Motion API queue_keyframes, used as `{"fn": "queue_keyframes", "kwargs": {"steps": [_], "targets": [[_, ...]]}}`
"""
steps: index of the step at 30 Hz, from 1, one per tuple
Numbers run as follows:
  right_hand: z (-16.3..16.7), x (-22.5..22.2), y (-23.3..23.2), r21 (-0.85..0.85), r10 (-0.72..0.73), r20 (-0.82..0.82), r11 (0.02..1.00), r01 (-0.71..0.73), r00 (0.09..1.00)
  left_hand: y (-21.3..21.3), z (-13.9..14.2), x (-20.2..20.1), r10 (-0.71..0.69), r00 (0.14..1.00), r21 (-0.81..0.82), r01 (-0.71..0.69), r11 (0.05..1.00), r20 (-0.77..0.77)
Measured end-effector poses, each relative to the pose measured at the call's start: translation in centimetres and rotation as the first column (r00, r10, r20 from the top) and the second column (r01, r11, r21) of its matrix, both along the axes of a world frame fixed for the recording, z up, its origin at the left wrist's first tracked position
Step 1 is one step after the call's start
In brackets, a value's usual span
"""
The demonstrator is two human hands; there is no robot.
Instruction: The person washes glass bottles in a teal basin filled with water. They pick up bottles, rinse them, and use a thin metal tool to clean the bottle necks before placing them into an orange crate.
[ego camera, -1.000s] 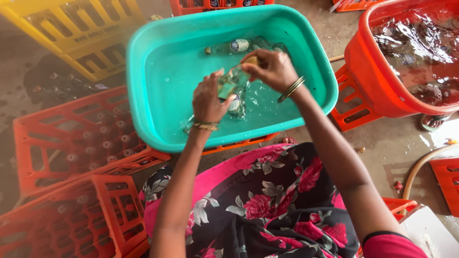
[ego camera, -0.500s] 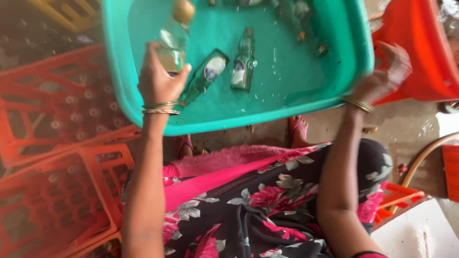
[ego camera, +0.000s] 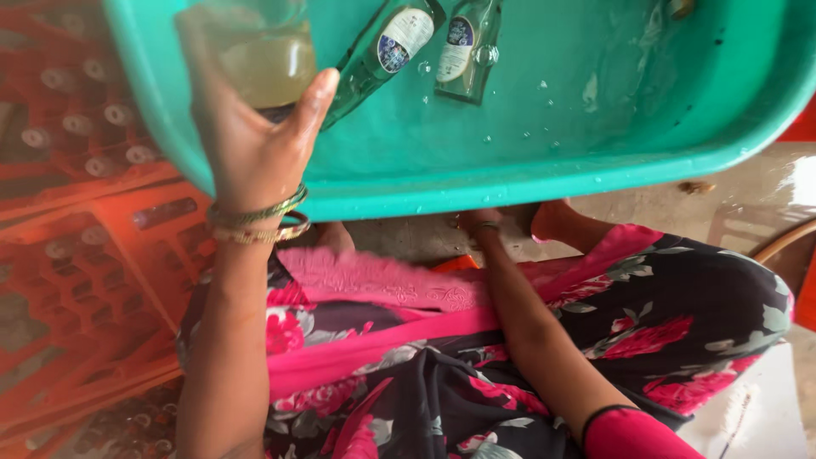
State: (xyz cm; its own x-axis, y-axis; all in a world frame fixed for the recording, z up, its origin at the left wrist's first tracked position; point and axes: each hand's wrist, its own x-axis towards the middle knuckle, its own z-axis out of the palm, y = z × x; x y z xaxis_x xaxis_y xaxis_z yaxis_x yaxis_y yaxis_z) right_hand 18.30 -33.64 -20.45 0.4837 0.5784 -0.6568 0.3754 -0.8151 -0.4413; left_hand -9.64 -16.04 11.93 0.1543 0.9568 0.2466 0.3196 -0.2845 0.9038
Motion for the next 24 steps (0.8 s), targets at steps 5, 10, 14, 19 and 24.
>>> {"fn": "queue_keyframes", "kwargs": {"steps": [5, 10, 14, 19, 24], "targets": [[-2.2, -3.6, 1.1, -0.011, 0.419, 0.045, 0.908, -0.419, 0.907, -0.7, -1.0, -1.8, 0.059, 0.989, 0.025, -0.056, 0.998, -0.134], [-3.8, -4.0, 0.6, -0.013, 0.568, 0.114, 0.821, -0.571, 0.815, -1.3, -0.6, -3.1, 0.077, 0.96, -0.002, -0.081, 0.997, -0.271], [-4.2, -7.2, -1.7, 0.02, 0.724, 0.058, 0.687, -0.726, 0.687, -1.7, 0.6, -2.4, 0.065, 0.975, -0.093, -0.086, 0.992, -0.21], [-3.1, -8.1, -4.0, 0.009, 0.783, 0.047, 0.62, -0.785, 0.62, -0.9, 1.2, -0.4, 0.024, 0.999, -0.212, -0.031, 0.977, -0.038], [-1.6, -4.6, 0.5, -0.025, 0.761, 0.105, 0.645, -0.764, 0.64, 0.8, 1.9, 2.6, 0.035, 0.982, -0.239, 0.011, 0.971, 0.186]]}}
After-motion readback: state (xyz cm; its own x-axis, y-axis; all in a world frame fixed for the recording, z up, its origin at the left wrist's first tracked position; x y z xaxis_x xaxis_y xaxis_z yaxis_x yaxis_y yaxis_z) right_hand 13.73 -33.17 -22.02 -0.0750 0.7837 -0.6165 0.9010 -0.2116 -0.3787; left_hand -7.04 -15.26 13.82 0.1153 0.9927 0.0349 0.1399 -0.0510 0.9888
